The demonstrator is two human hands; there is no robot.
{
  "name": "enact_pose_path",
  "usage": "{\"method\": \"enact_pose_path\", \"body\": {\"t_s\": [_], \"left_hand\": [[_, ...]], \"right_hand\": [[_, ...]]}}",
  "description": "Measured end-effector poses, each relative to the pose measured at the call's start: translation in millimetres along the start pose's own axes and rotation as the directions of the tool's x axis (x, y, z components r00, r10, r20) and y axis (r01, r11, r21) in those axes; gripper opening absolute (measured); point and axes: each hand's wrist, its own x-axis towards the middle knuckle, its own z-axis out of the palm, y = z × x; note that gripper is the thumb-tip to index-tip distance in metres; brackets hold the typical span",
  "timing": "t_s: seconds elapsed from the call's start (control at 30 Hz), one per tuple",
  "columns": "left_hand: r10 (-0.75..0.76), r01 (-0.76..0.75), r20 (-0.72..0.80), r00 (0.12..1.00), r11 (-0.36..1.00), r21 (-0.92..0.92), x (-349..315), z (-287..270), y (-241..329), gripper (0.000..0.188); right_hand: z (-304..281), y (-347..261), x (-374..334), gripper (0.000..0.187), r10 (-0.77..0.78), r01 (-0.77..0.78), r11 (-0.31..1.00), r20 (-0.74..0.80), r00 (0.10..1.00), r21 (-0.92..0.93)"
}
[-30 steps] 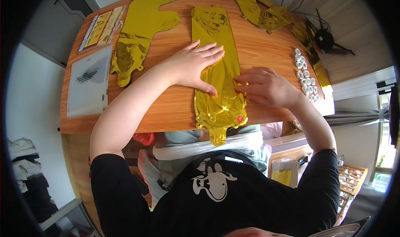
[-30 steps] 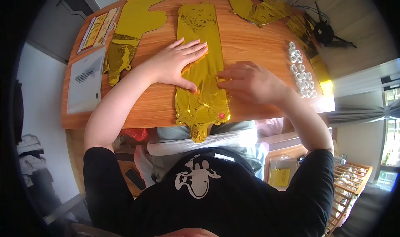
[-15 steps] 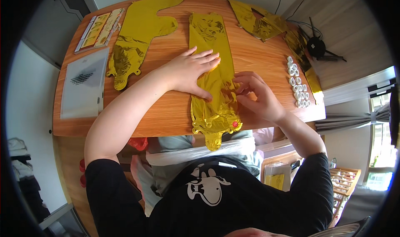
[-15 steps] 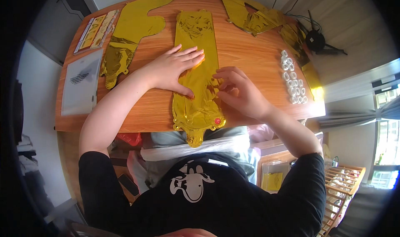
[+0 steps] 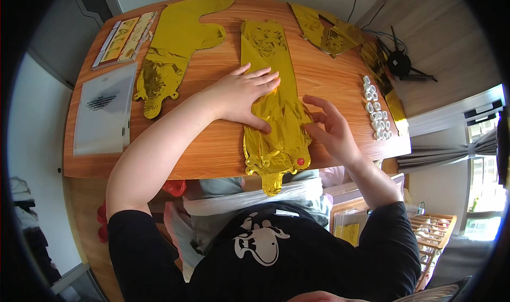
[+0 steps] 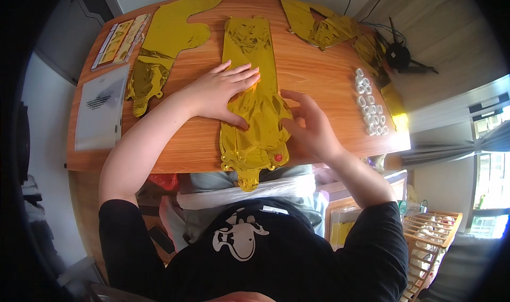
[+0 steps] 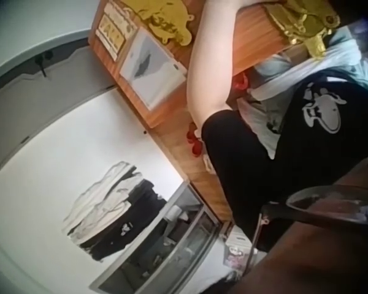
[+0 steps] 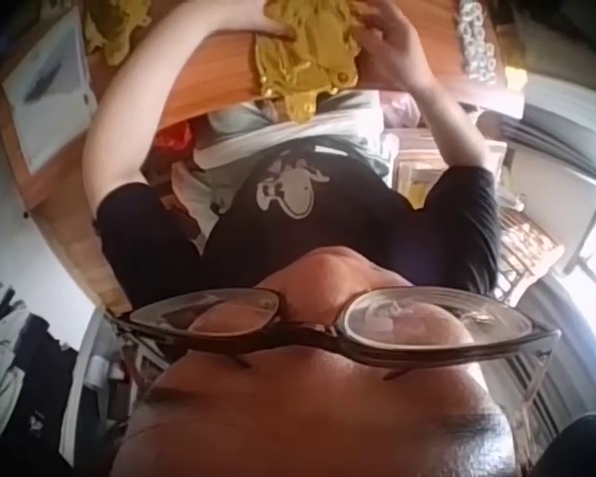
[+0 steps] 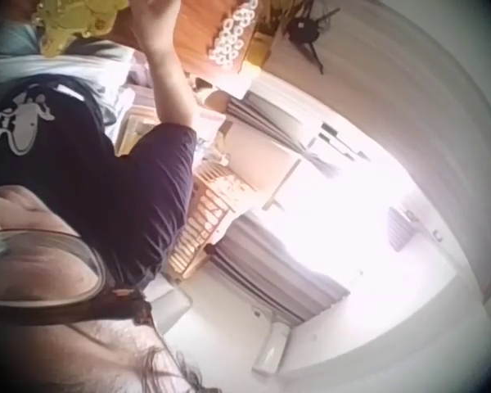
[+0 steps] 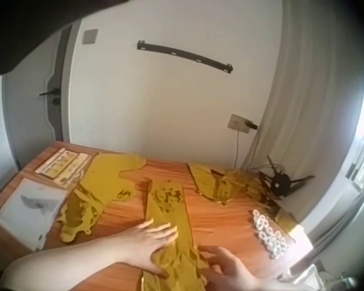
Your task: Folding a large gold foil balloon into a small, flat square shape.
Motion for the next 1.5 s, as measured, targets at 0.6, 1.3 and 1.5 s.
{"method": "enact_pose_path", "body": {"t_s": [0.6,1.3,1.5], "left_hand": [[-0.005,0.004,-0.023,1.000,0.998,-0.055,-2,-2,0,0.121],[-0.022,0.022,0.017,1.000,1.000,0.014,1,0,1,0.124],[-0.011,0.011,0.008,1.000,1.000,-0.013,0,4,-6,0.120]], "right_hand": [[4,-46,46,0.031,-0.301,0.604,0.503,0.530,0.793,-0.618],[25,-5,26,0.034,-0.406,0.546,0.592,0.365,0.837,-0.593],[23,-8,26,0.036,-0.406,0.550,0.565,0.373,0.834,-0.614]]}}
